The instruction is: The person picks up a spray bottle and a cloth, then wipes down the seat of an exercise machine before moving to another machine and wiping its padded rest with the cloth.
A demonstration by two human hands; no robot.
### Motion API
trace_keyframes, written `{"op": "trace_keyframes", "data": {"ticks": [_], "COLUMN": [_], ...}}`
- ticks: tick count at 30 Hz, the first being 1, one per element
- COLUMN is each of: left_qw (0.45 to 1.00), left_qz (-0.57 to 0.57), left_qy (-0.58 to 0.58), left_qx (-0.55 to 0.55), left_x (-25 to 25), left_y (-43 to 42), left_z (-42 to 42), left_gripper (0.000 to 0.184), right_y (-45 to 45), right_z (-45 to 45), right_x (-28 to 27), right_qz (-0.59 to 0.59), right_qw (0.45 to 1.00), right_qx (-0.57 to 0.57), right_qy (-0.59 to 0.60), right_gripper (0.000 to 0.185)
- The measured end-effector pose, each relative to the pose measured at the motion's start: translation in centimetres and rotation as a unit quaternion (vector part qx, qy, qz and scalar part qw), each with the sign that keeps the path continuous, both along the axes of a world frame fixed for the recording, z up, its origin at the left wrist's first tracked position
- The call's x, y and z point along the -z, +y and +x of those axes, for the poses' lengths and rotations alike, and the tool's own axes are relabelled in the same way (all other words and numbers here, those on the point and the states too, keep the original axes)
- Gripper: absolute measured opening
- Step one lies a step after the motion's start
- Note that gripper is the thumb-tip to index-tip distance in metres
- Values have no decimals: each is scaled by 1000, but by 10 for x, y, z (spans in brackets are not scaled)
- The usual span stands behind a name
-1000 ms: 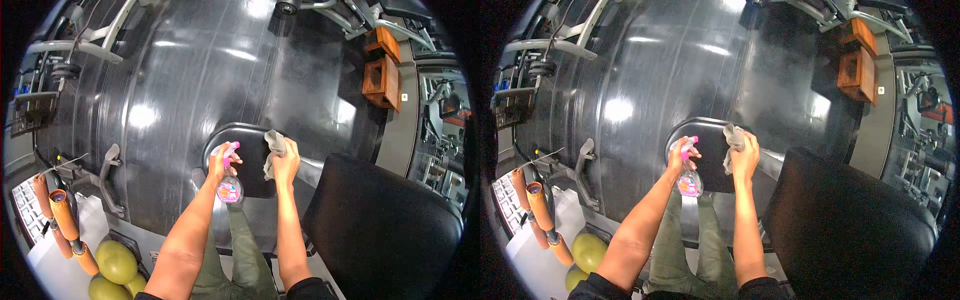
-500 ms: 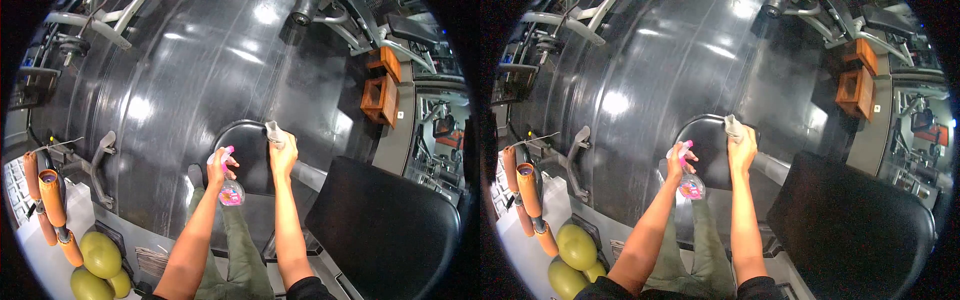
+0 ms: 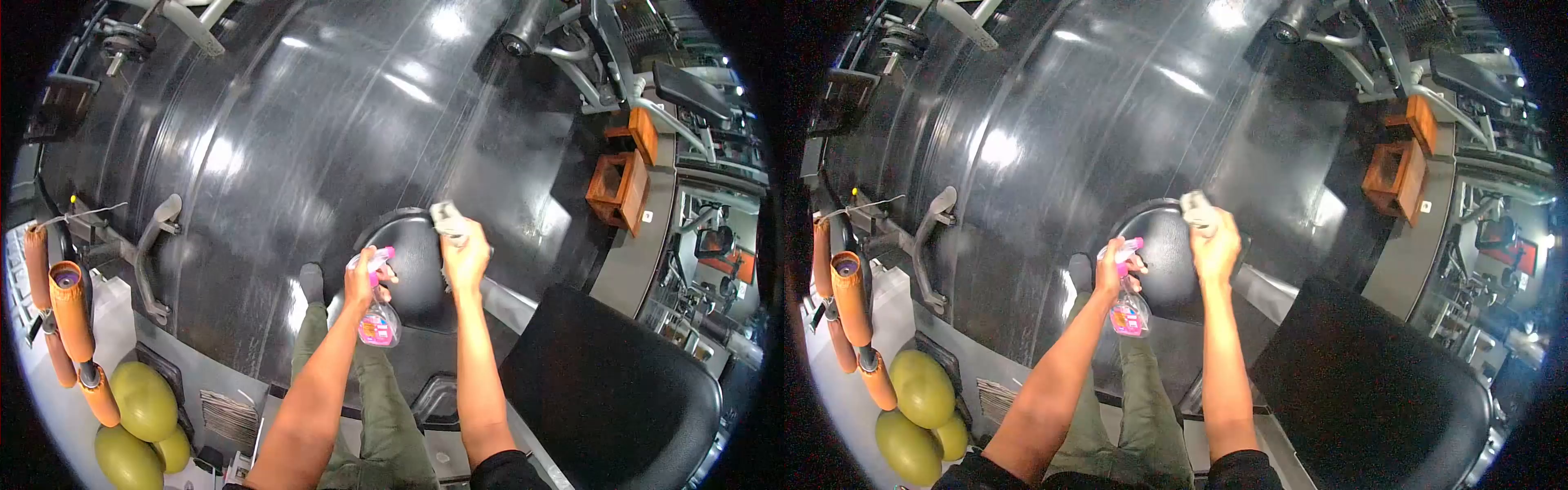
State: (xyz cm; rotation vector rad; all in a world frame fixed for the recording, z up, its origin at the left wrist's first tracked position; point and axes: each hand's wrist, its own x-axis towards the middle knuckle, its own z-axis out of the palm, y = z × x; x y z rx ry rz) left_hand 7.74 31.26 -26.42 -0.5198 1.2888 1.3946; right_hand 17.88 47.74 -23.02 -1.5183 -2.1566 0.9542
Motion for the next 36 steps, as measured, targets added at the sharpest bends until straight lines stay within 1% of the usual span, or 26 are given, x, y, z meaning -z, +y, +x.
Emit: {"op": "trace_keyframes", "data": {"ticks": [1, 2, 3, 5, 7, 8, 9, 11, 13, 14, 15, 17, 18, 20, 21, 23, 24, 25, 28, 29, 31, 33, 34, 35, 36], "left_qw": [1000, 1000, 1000, 999, 999, 1000, 999, 999, 999, 999, 999, 998, 998, 998, 998, 999, 999, 999, 999, 999, 998, 998, 998, 999, 998], "left_qz": [0, 5, 10, -4, -3, 3, 2, 5, 3, 0, -1, -10, -12, -6, -7, 7, 6, 4, 10, 15, 18, 17, 16, 15, 9], "left_qy": [-1, -10, -20, -17, -26, -25, -26, -38, -39, -38, -38, -43, -42, -37, -38, -43, -46, -46, -44, -40, -48, -52, -44, -37, -51], "left_qx": [-1, -11, -21, -28, -25, -15, -18, -30, -33, -36, -35, -38, -38, -44, -44, -6, -7, -21, -30, -26, -32, -37, -38, -37, -46], "left_x": [2, 3, 3, 1, 2, 5, 4, 1, 1, 1, 2, 2, 1, -1, 1, 7, 5, 3, 3, 5, 8, 9, 9, 9, 7], "left_y": [-1, -1, -1, 0, -1, -3, -2, -1, -1, -2, -3, -1, 0, -1, -2, -4, -4, -4, -5, -7, -5, -7, -6, -6, -5], "left_z": [1, 1, 0, 0, 0, 0, 0, -1, 0, 1, 2, 1, 1, 0, 0, 0, 0, 0, 0, 1, 2, 2, 2, 3, 2], "left_gripper": [60, 56, 52, 51, 49, 49, 49, 49, 49, 49, 49, 49, 49, 49, 49, 49, 49, 49, 50, 50, 50, 49, 48, 46, 44], "right_y": [-7, -11, -12, -1, 27, 43, 60, 83, 87, 91, 85, 73, 72, 68, 80, 94, 94, 89, 67, 57, 34, 16, 14, 18, 26], "right_z": [-10, -17, -25, -32, -31, -22, -20, -24, -42, -52, -69, -100, -104, -108, -102, -77, -71, -67, -60, -62, -82, -98, -105, -109, -111], "right_x": [3, 3, -2, -14, -19, -7, -10, -1, 6, 26, 19, 10, 6, -1, 6, 11, 2, 2, 4, 5, 5, 3, 3, 1, -3], "right_qz": [5, 38, 26, -12, -63, -31, -118, -222, -189, -184, -202, -200, -202, -165, -191, -175, -152, -152, -142, -108, -94, -69, -83, -84, -86], "right_qw": [998, 989, 977, 967, 977, 972, 963, 944, 933, 918, 915, 890, 890, 884, 873, 895, 890, 889, 940, 944, 916, 885, 867, 868, 868], "right_qx": [-52, -135, -207, -255, -167, -143, -70, -1, -96, -156, -200, -304, -304, -353, -341, -279, -260, -261, -233, -287, -380, -452, -477, -476, -461], "right_qy": [28, 40, 44, -16, -112, -184, -233, -245, -289, -315, -286, -273, -272, -258, -292, -303, -341, -343, -206, -118, -86, -88, -116, -114, -162], "right_gripper": [36, 36, 37, 36, 38, 43, 51, 57, 61, 63, 61, 57, 57, 52, 51, 52, 51, 51, 41, 37, 35, 32, 32, 32, 33]}}
